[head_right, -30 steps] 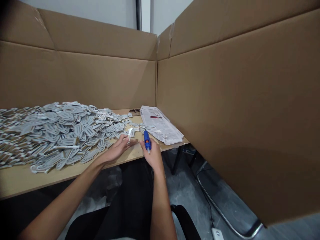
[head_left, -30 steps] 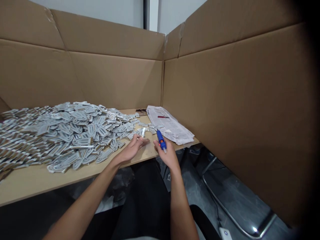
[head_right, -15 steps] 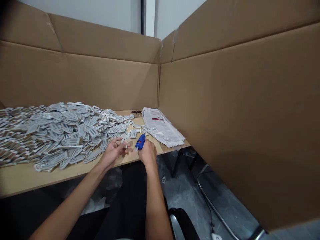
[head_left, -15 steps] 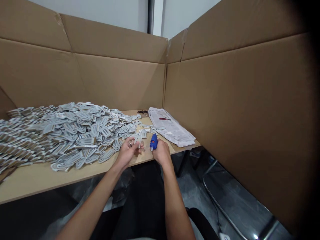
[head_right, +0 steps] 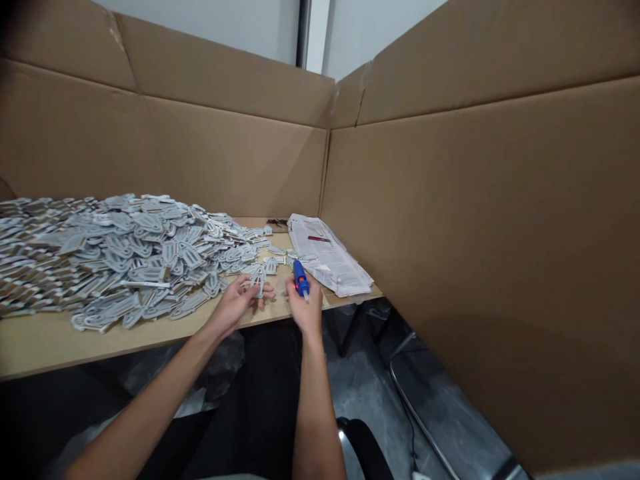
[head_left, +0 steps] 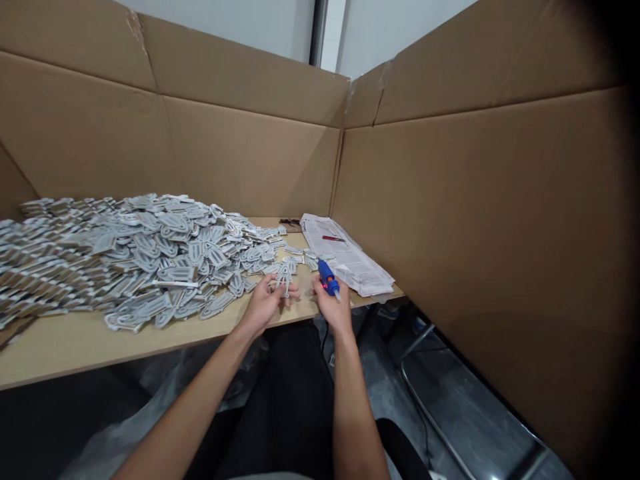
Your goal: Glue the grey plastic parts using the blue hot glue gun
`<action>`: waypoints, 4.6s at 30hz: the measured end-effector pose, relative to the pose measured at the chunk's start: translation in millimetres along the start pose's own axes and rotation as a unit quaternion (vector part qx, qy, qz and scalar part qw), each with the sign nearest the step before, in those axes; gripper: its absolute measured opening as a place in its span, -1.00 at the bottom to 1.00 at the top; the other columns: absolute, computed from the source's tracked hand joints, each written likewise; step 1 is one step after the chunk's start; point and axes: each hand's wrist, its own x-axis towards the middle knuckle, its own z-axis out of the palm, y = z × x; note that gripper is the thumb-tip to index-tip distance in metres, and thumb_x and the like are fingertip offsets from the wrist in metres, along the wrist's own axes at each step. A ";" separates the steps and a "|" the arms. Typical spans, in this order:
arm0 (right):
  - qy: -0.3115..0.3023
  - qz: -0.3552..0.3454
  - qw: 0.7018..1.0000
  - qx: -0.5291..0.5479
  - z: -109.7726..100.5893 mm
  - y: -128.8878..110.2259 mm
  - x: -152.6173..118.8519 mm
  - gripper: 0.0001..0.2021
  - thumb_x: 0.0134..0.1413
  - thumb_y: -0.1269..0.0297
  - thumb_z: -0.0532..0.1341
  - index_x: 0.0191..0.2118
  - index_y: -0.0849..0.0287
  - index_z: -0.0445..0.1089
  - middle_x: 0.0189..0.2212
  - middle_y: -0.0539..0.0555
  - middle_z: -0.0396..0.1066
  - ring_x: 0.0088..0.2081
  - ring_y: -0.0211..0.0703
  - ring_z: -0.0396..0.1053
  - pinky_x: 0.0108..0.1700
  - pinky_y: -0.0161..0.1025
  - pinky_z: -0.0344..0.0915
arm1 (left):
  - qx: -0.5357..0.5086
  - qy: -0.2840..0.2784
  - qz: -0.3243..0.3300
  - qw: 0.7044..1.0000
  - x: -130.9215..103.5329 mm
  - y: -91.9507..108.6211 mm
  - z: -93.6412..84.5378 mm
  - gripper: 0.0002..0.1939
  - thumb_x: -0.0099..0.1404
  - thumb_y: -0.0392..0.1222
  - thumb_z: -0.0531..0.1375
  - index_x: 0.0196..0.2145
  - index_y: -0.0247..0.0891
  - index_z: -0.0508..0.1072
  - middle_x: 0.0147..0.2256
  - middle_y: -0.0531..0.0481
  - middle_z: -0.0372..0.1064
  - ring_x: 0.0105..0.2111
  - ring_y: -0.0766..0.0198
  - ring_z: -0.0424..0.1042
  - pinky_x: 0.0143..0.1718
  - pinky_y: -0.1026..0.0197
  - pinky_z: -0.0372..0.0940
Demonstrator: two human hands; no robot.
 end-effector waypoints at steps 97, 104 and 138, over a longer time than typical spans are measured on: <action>0.020 -0.054 0.996 -0.072 11.6 -36.0 -28.6 -0.62 0.16 -0.12 0.25 -0.42 0.11 0.34 -0.57 -0.07 0.24 -0.51 -0.21 0.15 -0.42 -0.30 0.10 | -0.038 0.028 0.041 0.998 -6.7 5.3 -2.7 -0.46 -0.05 -0.07 0.54 -0.18 -0.27 0.44 -0.43 0.03 0.53 -0.44 0.28 0.52 -0.32 0.26 0.37; -0.095 0.003 0.993 0.076 -16.2 -25.0 -18.3 -0.59 0.10 -0.16 0.29 -0.31 0.16 0.47 -0.45 0.05 0.45 -0.49 -0.16 0.37 -0.43 -0.28 0.27 | -0.089 0.058 0.032 0.994 -1.5 5.1 -2.0 -0.53 -0.11 -0.03 0.55 -0.28 -0.36 0.61 -0.31 -0.10 0.56 -0.35 0.29 0.47 -0.30 0.27 0.34; -0.213 0.020 0.976 0.048 -23.7 -12.1 -22.4 -0.70 0.11 0.01 0.30 -0.44 0.15 0.52 -0.59 0.00 0.46 -0.63 -0.23 0.32 -0.55 -0.30 0.27 | 0.133 -0.056 0.062 0.988 -3.1 -0.1 -10.2 -0.51 0.05 -0.33 0.26 -0.02 -0.24 0.60 -0.30 -0.01 0.54 -0.38 0.24 0.40 -0.34 0.28 0.23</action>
